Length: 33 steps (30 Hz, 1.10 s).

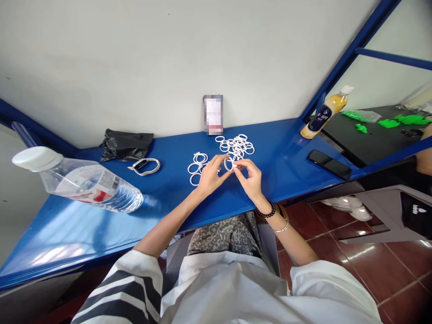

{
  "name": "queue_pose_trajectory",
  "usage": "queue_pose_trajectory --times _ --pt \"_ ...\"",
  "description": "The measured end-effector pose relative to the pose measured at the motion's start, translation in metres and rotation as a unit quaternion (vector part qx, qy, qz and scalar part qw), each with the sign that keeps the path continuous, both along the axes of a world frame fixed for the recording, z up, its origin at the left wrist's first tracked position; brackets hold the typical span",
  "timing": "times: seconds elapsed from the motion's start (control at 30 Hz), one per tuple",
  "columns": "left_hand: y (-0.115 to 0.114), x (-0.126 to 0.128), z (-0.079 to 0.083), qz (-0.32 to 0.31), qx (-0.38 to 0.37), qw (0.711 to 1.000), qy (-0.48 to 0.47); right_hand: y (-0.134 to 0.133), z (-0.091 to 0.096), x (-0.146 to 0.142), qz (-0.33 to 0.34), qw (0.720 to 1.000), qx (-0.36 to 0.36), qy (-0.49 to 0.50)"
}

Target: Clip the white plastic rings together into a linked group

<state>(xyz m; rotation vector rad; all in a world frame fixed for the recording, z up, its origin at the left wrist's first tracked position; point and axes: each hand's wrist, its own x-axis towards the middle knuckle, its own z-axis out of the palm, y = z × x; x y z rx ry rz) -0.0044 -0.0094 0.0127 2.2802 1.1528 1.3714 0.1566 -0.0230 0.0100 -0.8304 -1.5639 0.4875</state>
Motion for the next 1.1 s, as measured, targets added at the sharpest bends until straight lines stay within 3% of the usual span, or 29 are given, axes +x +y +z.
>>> queue_pose_trajectory --times 0.33,1.1 --pt "0.0030 -0.0006 -0.0033 -0.044 -0.042 0.998 0.000 -0.0004 -0.0001 0.0001 0.002 0.999 0.009 -0.047" --pt "0.0027 0.0011 -0.0064 -0.061 -0.059 0.996 0.021 0.0004 0.0010 0.0008 -0.003 0.998 0.043 -0.043"
